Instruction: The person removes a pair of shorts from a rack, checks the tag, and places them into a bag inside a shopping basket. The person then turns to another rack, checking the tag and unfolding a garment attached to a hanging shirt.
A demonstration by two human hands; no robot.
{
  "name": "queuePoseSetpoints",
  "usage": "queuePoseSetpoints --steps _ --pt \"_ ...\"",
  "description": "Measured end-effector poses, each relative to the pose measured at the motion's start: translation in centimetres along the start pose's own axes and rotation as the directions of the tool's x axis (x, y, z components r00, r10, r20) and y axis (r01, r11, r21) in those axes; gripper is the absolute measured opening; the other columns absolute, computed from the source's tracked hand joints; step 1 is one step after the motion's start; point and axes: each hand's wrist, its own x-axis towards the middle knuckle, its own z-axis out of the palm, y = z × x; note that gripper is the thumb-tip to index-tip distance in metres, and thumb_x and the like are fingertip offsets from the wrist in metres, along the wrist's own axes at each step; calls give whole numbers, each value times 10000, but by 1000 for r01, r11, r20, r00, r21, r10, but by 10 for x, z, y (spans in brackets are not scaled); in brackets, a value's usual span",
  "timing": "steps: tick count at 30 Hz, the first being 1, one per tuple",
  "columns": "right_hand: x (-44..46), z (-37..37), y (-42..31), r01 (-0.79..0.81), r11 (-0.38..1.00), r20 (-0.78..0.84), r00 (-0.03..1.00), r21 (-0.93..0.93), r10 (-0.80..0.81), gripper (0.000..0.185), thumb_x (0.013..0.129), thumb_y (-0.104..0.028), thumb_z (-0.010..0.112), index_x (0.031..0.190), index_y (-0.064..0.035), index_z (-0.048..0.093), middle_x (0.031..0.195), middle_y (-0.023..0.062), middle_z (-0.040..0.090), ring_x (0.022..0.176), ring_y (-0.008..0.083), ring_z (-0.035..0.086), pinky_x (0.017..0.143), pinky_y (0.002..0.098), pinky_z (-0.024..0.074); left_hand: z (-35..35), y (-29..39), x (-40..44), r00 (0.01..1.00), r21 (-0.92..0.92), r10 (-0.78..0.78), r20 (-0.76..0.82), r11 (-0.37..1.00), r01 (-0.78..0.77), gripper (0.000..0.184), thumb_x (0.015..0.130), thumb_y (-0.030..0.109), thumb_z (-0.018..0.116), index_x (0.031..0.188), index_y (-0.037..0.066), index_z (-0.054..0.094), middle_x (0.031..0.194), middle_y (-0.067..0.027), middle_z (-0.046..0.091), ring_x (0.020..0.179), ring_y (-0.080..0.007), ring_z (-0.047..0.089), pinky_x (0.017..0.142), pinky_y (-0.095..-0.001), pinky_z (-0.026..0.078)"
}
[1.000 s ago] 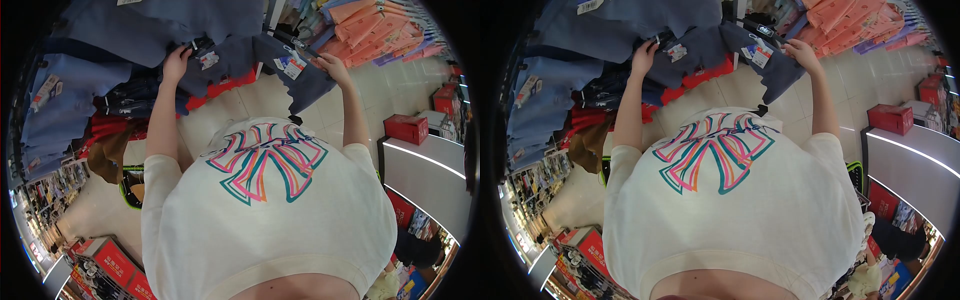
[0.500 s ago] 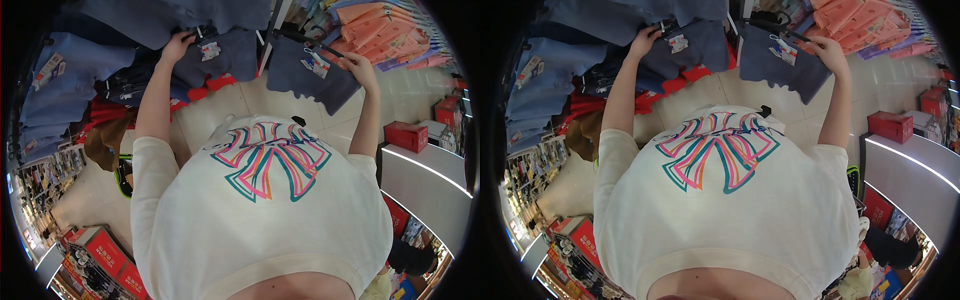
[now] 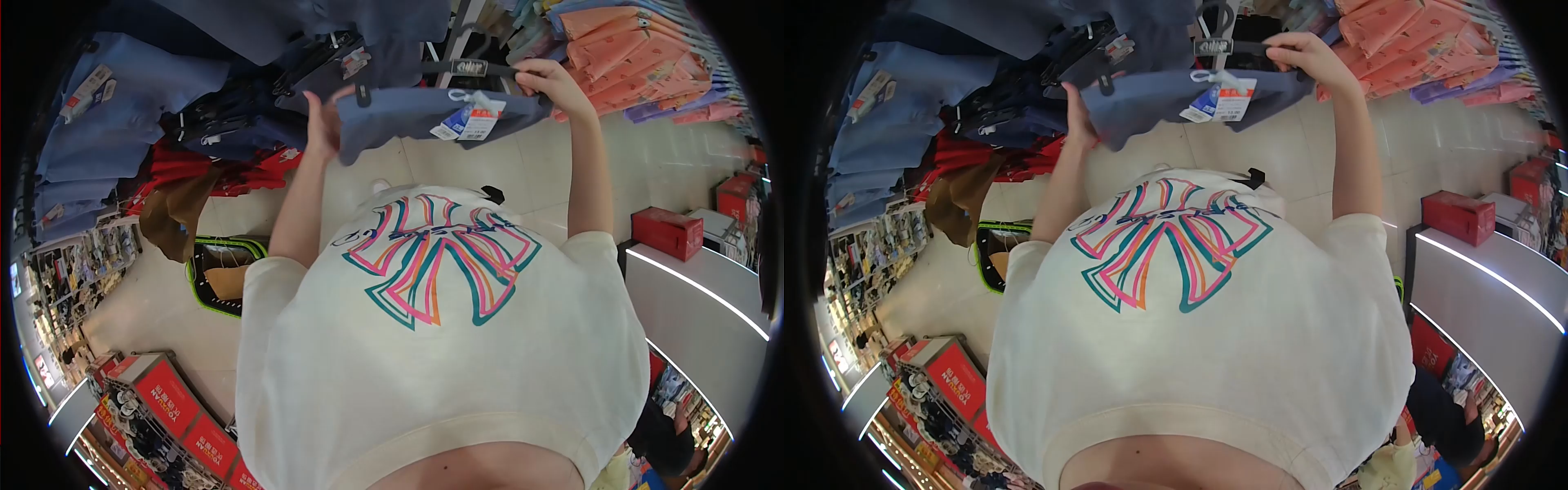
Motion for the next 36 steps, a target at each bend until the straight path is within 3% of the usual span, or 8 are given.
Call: queuePoseSetpoints --steps 1,4,7,11,24,29,33,36 --pt "8 3 5 0 1000 -10 1000 22 0 195 816 -152 552 923 6 593 621 -37 461 605 41 415 551 186 323 15 -1 -16 975 -201 -188 -117 966 162 809 773 673 282 1202 1 417 1163 -140 493 1087 -255 450 913 -358 365" --pt "31 6 13 -60 995 -48 997 86 64 198 826 -180 539 922 -16 594 611 -56 448 580 20 394 521 174 292 2 -32 -33 973 -10 -98 -209 995 98 797 774 650 343 1214 -12 391 1168 -151 484 1081 -272 458 914 -360 372" --pt "46 9 27 -168 972 -18 985 164 173 191 816 -198 556 910 -40 608 612 -70 446 567 2 373 515 154 275 -4 -43 -50 983 -281 -180 -30 945 164 730 805 579 394 1217 -23 382 1174 -156 477 1063 -274 474 912 -369 376" --pt "53 10 45 -198 966 -3 980 166 201 202 813 -198 556 924 -41 620 603 -76 450 561 -4 377 514 145 272 2 -44 -50 933 -254 -359 -18 904 343 576 835 437 471 1183 -18 414 1131 -154 509 1028 -276 505 887 -364 400" --pt "48 14 65 -277 952 8 960 131 278 216 812 -216 563 920 -37 618 610 -75 466 574 11 397 543 153 289 8 -56 -60 937 -360 -350 6 873 328 558 855 421 442 1213 -3 385 1174 -154 481 1065 -262 480 915 -367 373" --pt "36 21 52 -242 965 8 970 105 242 213 817 -211 560 929 -37 613 614 -71 470 570 9 393 532 157 293 -11 -65 -46 989 -308 -139 -43 944 119 558 854 438 439 1223 23 379 1179 -137 468 1071 -251 467 928 -352 353" --pt "11 29 36 -182 982 4 983 53 182 203 804 -190 578 904 -17 611 617 -52 475 570 21 408 523 164 305 -82 -46 9 808 476 314 -498 878 -48 642 781 210 623 1261 -8 257 1237 -122 385 1115 -206 396 934 -301 314" --pt "0 28 33 -203 979 11 979 18 203 197 798 -178 586 898 -9 610 610 -46 471 572 31 409 523 180 311 -121 -22 43 797 490 481 -365 827 -275 723 715 80 670 1264 -25 211 1254 -129 355 1120 -207 381 939 -296 303"
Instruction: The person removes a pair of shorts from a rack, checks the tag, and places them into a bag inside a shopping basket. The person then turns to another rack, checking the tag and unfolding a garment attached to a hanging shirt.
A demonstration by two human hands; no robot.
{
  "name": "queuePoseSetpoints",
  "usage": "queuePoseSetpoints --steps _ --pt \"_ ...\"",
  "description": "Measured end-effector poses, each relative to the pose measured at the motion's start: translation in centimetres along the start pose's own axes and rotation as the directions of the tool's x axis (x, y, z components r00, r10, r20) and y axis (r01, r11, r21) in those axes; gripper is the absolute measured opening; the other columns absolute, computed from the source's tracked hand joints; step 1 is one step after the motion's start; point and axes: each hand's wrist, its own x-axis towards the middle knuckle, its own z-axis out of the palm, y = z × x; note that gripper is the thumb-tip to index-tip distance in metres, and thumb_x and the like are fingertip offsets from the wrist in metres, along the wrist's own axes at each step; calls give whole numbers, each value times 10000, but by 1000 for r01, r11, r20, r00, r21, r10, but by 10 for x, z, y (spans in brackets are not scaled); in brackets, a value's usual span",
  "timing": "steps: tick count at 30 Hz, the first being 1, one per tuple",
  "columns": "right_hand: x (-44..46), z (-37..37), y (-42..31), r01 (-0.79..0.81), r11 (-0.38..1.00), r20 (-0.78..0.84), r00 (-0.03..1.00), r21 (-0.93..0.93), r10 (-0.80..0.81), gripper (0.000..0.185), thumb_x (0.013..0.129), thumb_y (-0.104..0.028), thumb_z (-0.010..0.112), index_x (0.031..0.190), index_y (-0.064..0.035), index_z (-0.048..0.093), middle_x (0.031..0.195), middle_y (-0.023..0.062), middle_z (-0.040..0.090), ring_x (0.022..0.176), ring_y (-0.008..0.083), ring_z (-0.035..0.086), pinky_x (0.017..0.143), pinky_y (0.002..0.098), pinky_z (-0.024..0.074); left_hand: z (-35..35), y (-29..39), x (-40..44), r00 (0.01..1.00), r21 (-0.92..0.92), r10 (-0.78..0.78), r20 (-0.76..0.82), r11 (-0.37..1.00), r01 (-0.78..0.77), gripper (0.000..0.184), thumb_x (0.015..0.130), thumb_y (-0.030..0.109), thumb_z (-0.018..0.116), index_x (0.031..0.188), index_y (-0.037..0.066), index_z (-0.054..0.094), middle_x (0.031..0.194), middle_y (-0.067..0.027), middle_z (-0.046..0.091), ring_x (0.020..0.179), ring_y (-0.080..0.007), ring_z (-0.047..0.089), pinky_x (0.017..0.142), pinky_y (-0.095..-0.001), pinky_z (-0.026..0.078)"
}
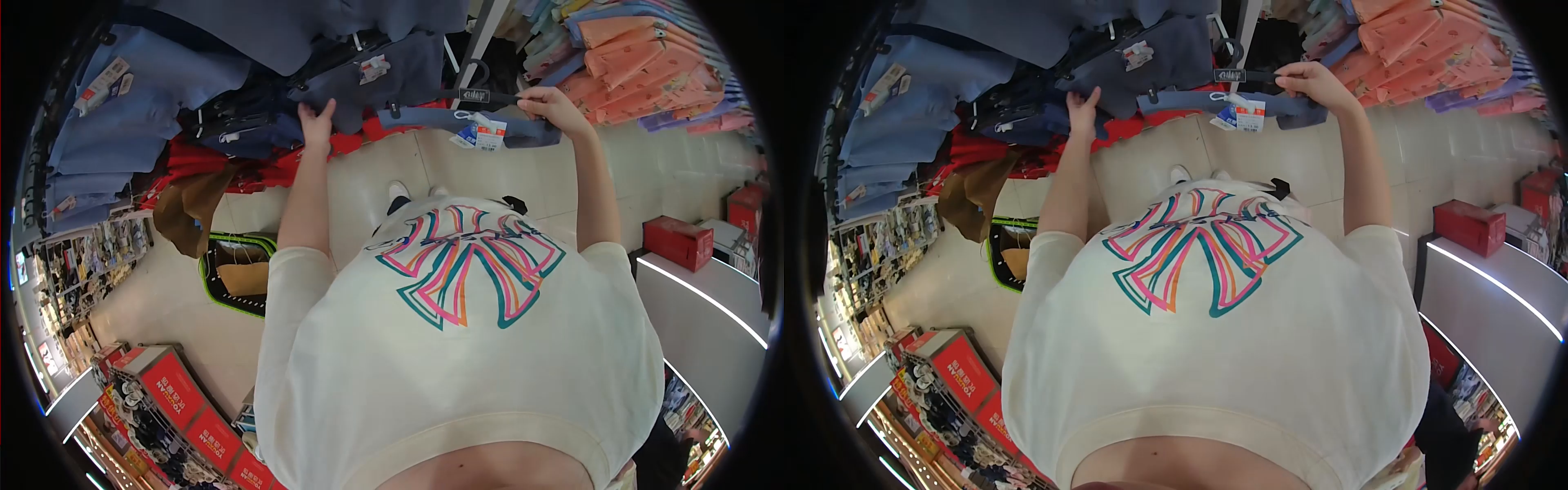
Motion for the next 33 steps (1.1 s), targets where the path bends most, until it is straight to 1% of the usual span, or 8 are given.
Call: queuePoseSetpoints --steps 5,6,10,14,18,21,26,33 --pt "-15 -3 -6 -32 999 -25 999 38 33 189 806 -160 575 905 -4 610 614 -42 455 580 38 405 523 184 305 1 17 9 970 4 -215 -112 976 216 574 710 90 681 1177 -33 370 1124 -109 502 1025 -190 475 874 -276 352" --pt "-17 -4 -8 -24 999 -30 999 37 25 191 804 -156 578 913 -3 609 618 -41 452 586 39 404 527 185 304 -2 8 7 975 -3 -207 -76 978 208 479 726 123 675 1125 -26 456 1005 -77 570 932 -166 525 822 -265 379" --pt "-13 -10 -11 2 998 13 1000 68 -3 195 803 -156 578 926 -7 607 617 -43 453 586 37 404 533 185 303 -11 -18 -18 940 46 -338 -42 939 340 449 781 232 622 1133 -7 477 1048 -70 560 931 -160 526 827 -275 385" --pt "3 -8 -12 15 995 55 998 102 -21 194 804 -162 577 927 -16 609 618 -43 462 584 36 405 536 183 300 -7 -10 -62 906 -378 -415 79 829 413 409 832 290 546 1123 9 486 1082 -91 541 983 -182 516 846 -308 392" --pt "31 -1 -12 -18 990 145 989 143 -3 189 803 -160 579 929 -21 607 619 -49 469 581 31 403 533 176 298 -4 22 -103 842 -447 -517 153 724 525 430 870 328 451 1158 9 441 1128 -111 521 1010 -228 520 890 -362 397" --pt "48 6 -9 6 983 163 986 181 -37 192 804 -155 578 936 -17 602 621 -55 470 576 26 402 531 167 301 -6 44 -128 799 -547 -506 324 589 595 471 874 356 421 1181 -2 419 1130 -130 519 1022 -257 515 904 -386 389" --pt "69 9 -1 -30 974 170 985 226 -10 121 810 -164 579 808 -43 584 612 -65 461 567 16 398 524 158 309 2 74 -154 828 -636 -445 340 540 552 497 870 367 421 1192 -11 405 1154 -153 499 1039 -271 506 900 -378 398" --pt "71 11 -7 12 986 151 988 169 -37 123 812 -167 569 796 -46 584 598 -63 465 560 16 402 526 167 313 -4 68 -150 842 -691 -386 376 489 532 508 870 369 414 1197 -19 395 1152 -162 499 1037 -279 508 907 -390 393"
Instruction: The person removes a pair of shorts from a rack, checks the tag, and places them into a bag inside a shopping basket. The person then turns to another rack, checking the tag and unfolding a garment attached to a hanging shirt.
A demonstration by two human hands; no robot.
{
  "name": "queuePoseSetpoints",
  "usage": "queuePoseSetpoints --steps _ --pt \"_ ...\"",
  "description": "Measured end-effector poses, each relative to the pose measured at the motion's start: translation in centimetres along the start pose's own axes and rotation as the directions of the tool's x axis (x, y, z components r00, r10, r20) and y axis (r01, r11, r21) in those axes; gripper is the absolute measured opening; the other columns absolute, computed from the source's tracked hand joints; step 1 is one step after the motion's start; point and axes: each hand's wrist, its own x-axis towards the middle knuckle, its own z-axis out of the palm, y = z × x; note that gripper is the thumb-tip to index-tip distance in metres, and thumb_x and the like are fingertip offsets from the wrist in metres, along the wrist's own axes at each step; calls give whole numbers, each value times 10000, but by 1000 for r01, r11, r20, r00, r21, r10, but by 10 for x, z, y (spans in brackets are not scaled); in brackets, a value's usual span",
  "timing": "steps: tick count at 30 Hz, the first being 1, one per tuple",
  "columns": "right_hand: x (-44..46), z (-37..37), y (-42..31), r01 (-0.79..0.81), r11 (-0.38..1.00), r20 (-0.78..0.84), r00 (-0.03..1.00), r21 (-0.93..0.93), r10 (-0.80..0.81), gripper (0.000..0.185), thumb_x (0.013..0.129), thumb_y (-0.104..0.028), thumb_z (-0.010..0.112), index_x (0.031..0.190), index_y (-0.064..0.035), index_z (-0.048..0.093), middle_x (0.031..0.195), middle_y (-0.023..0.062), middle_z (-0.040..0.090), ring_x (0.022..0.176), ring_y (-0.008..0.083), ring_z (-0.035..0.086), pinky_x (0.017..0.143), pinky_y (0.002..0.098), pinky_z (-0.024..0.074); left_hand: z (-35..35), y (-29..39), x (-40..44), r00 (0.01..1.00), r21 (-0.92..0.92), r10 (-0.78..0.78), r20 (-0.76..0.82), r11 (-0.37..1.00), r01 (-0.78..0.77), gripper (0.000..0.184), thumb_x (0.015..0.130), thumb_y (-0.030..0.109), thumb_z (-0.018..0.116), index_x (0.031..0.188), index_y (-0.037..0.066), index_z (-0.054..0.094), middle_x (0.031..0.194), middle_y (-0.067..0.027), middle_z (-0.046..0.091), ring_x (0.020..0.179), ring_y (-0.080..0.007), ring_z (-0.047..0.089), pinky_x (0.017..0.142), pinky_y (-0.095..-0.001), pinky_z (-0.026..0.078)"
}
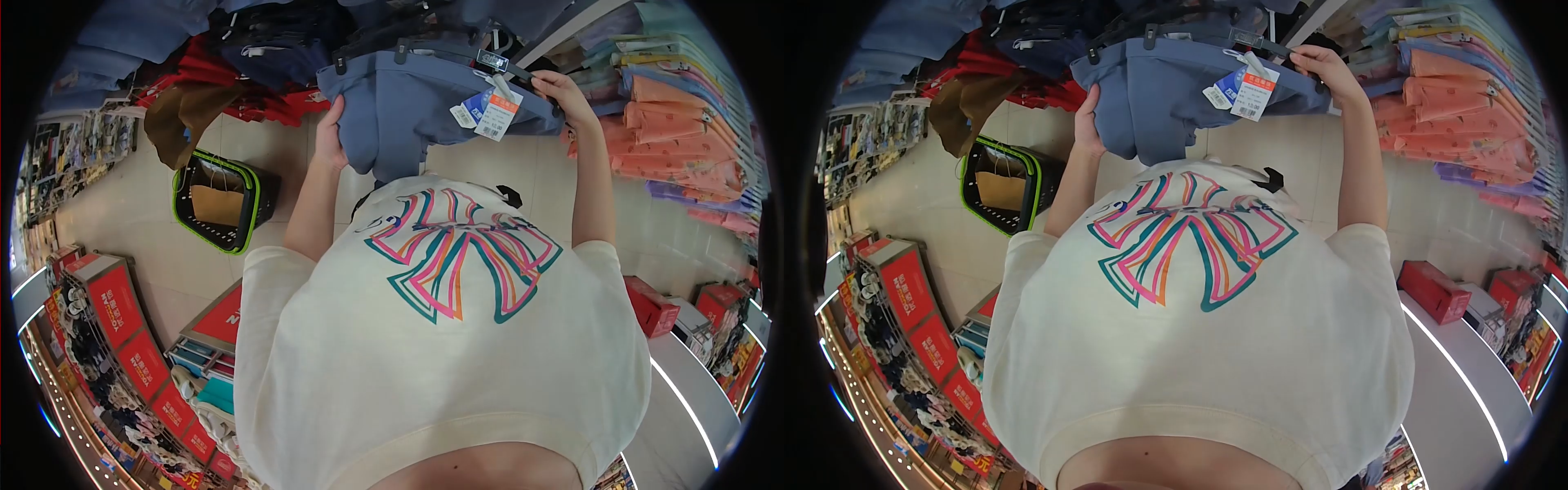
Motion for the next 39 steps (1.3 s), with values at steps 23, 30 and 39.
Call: queuePoseSetpoints --steps 23,30,39 --pt "-22 20 -39 69 997 -123 990 -18 -70 161 774 -163 602 858 -28 632 567 -60 440 530 22 369 497 177 274 -40 26 82 945 131 156 -286 984 -123 421 873 369 417 1153 58 465 1184 -73 496 1108 -266 439 968 -410 291" --pt "-15 17 -37 81 991 -132 989 108 -67 173 782 -164 595 866 -15 626 576 -51 456 540 25 387 524 174 305 -56 29 94 940 204 226 -256 963 -176 394 904 313 358 1204 61 403 1231 -72 453 1167 -259 382 1003 -405 241" --pt "-11 14 -36 49 985 -107 994 165 -32 205 778 -167 597 896 -2 624 587 -43 452 550 29 403 533 170 314 -63 30 93 855 314 255 -453 943 -114 309 892 212 397 1147 41 432 1148 -75 504 1052 -234 478 936 -396 323"
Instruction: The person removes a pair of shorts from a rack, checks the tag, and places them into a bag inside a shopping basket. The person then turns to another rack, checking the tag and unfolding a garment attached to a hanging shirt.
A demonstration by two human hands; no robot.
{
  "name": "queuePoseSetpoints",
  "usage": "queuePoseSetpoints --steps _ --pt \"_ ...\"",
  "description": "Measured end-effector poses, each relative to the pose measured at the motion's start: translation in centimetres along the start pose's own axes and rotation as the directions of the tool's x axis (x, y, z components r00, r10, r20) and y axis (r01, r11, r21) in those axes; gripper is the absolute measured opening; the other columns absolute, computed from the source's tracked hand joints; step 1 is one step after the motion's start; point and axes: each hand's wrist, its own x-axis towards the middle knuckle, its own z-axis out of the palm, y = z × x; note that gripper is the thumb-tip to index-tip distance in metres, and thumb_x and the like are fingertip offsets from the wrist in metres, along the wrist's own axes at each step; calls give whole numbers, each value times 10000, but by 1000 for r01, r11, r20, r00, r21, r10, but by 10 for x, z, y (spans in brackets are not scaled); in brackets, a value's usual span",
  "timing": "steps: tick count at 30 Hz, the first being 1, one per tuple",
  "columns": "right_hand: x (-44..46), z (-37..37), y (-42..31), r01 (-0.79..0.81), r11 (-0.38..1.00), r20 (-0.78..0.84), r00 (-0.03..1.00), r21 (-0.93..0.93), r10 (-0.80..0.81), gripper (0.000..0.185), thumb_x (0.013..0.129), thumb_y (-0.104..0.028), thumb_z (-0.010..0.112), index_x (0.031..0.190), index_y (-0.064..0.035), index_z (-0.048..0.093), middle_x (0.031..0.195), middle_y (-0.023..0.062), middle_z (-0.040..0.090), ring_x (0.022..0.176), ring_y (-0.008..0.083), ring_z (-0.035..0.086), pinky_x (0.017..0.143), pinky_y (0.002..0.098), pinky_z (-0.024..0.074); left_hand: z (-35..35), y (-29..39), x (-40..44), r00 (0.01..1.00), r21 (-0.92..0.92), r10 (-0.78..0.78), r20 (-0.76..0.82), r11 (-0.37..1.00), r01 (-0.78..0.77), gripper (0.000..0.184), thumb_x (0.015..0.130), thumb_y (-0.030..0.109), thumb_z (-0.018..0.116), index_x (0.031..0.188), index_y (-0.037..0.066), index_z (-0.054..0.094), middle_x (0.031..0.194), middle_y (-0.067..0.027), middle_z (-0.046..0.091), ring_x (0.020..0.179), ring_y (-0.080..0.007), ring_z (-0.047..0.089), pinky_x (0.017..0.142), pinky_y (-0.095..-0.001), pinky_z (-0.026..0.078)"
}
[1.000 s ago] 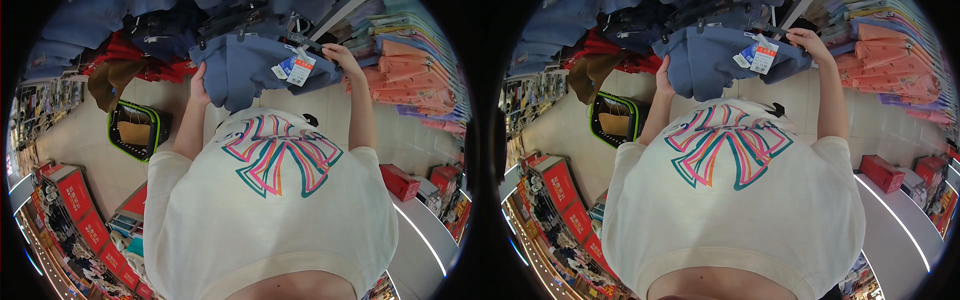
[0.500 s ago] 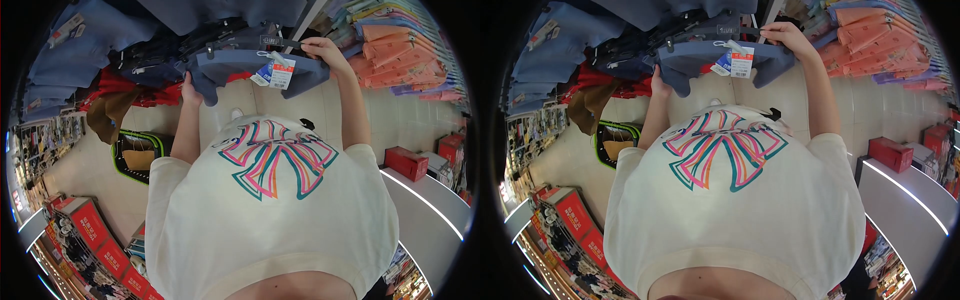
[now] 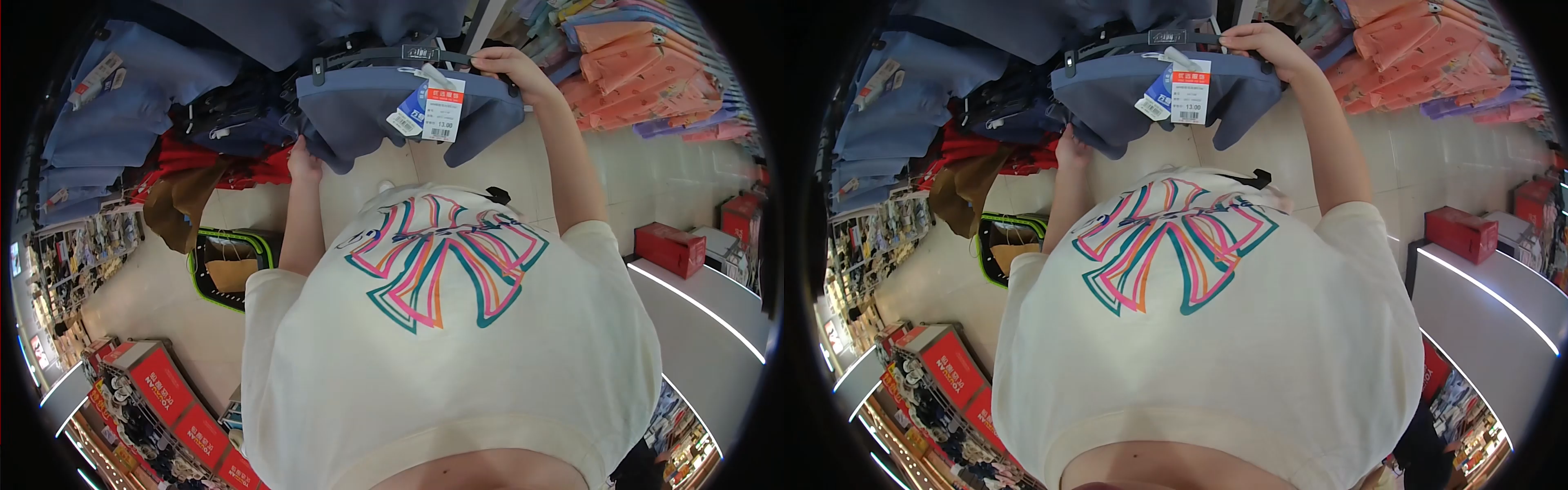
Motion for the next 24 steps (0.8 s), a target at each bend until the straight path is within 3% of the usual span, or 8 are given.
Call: queuePoseSetpoints --steps 2,5,11,14,17,18,21,24 --pt "-3 0 -3 -21 1000 -2 1000 15 21 213 775 -167 598 910 -4 623 583 -39 453 552 31 409 537 168 315 2 5 -6 998 124 -7 -66 992 15 317 861 210 463 1129 44 432 1122 -83 508 1031 -238 488 917 -405 332" --pt "-1 0 -3 -19 1000 -2 1000 -18 19 202 774 -168 598 896 -10 624 576 -38 450 550 31 409 535 167 315 15 11 -22 964 321 197 -179 938 -132 361 849 245 504 1127 31 421 1100 -87 511 1023 -222 490 904 -391 336" --pt "-2 4 -8 -32 999 30 999 -8 32 172 796 -156 573 863 -5 617 566 -53 432 520 23 378 505 160 293 71 28 -92 903 112 412 118 898 -425 372 868 276 494 1131 23 420 1063 -75 526 981 -163 495 843 -282 349" --pt "-4 6 -11 -45 999 -3 999 -15 45 169 796 -162 573 852 -8 615 565 -54 429 523 23 377 503 162 288 85 35 -109 882 78 406 239 898 -434 336 876 267 486 1092 12 458 1020 -63 544 943 -133 502 805 -228 357" --pt "-5 3 -12 -50 998 10 999 -25 50 201 768 -168 605 885 -5 617 580 -43 453 546 27 408 528 168 315 83 37 -107 840 298 409 356 802 -517 322 883 270 475 1051 -4 494 957 -45 559 894 -92 498 777 -190 359" --pt "-8 4 -15 -26 999 -3 1000 -37 25 210 764 -171 612 894 -5 618 587 -43 458 551 28 411 526 170 314 96 37 -119 795 193 447 409 809 -555 290 882 232 482 1035 -13 507 920 -28 562 842 -60 486 751 -180 362" --pt "-10 7 -18 0 999 -3 1000 -45 0 213 759 -181 622 885 -9 625 586 -43 464 556 29 409 527 169 309 111 41 -130 723 258 525 449 699 -667 259 876 197 495 1021 -16 516 927 -28 564 828 -58 485 744 -188 370" --pt "-15 8 -20 28 998 -22 999 -47 -29 229 754 -192 635 890 -7 626 599 -38 485 561 29 414 531 171 319 111 44 -130 739 354 519 431 656 -667 250 863 178 519 998 -33 525 916 -38 573 821 -64 489 760 -195 372"
